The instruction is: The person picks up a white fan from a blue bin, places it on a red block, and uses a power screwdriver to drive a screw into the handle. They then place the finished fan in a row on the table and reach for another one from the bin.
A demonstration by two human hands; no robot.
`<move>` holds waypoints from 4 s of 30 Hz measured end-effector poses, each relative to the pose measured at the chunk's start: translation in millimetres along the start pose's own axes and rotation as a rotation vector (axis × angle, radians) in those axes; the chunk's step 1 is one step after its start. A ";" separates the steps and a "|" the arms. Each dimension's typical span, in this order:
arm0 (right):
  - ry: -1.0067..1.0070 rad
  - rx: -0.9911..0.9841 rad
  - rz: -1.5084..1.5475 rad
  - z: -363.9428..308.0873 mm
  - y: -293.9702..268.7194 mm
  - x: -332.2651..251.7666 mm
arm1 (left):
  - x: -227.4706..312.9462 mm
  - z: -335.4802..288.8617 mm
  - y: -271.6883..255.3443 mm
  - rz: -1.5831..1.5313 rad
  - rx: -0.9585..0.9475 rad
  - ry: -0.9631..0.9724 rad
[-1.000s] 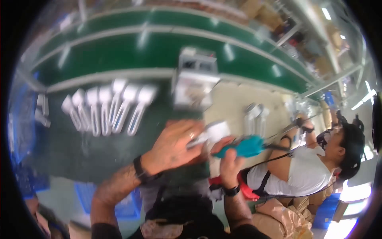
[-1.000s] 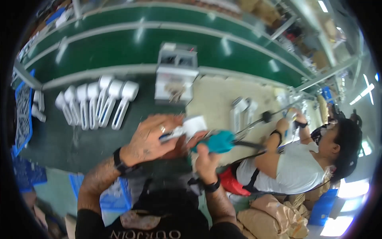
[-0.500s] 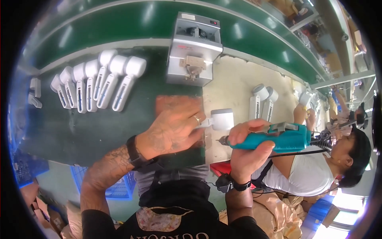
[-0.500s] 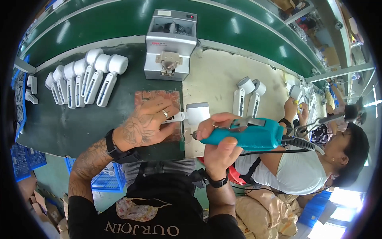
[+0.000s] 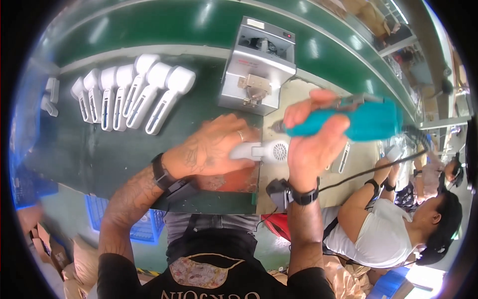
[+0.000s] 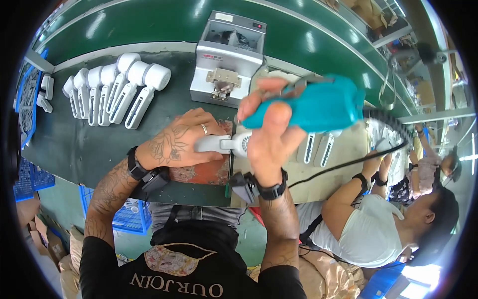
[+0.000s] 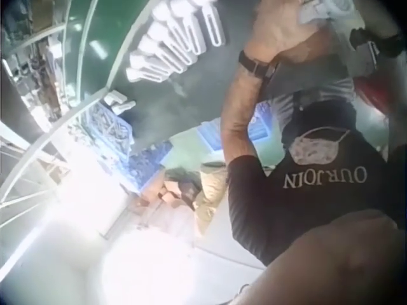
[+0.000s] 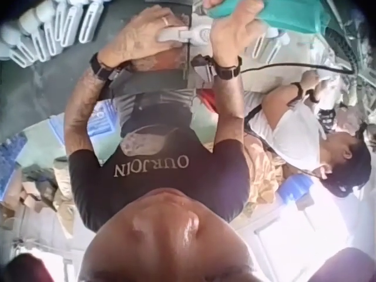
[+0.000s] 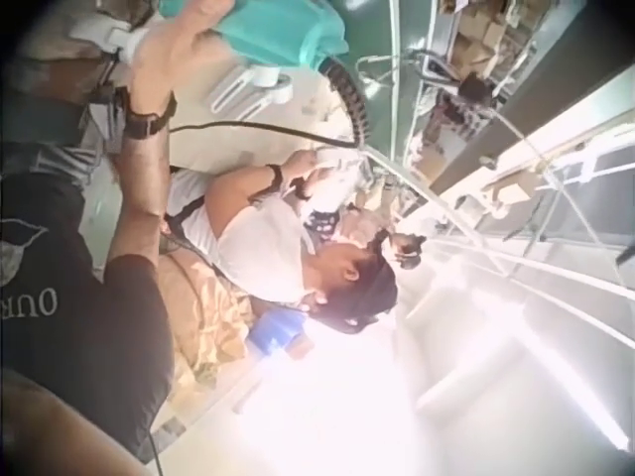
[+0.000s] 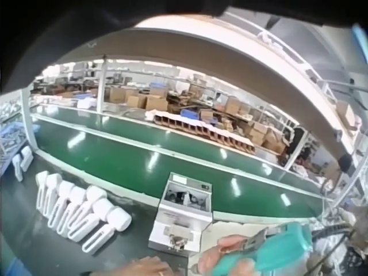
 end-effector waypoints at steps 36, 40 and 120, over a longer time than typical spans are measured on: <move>0.075 -0.127 -0.264 -7.0 10.8 8.4 | -12.2 -13.0 3.1 0.021 0.118 0.045; 0.080 -0.145 -0.218 -17.8 9.4 10.3 | -14.3 -14.2 4.5 0.012 0.145 0.085; 0.169 -0.107 -0.120 -61.7 -1.0 9.9 | 5.9 -21.3 2.0 0.135 0.142 0.188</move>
Point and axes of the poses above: each hand's wrist, its own z-axis towards the middle knuckle, its own y-axis out of the palm, x = y × z, the point moved 10 cm from there along z, towards the middle knuckle, and after that the axes turned 4 degrees about -z, right-handed, at the moved point
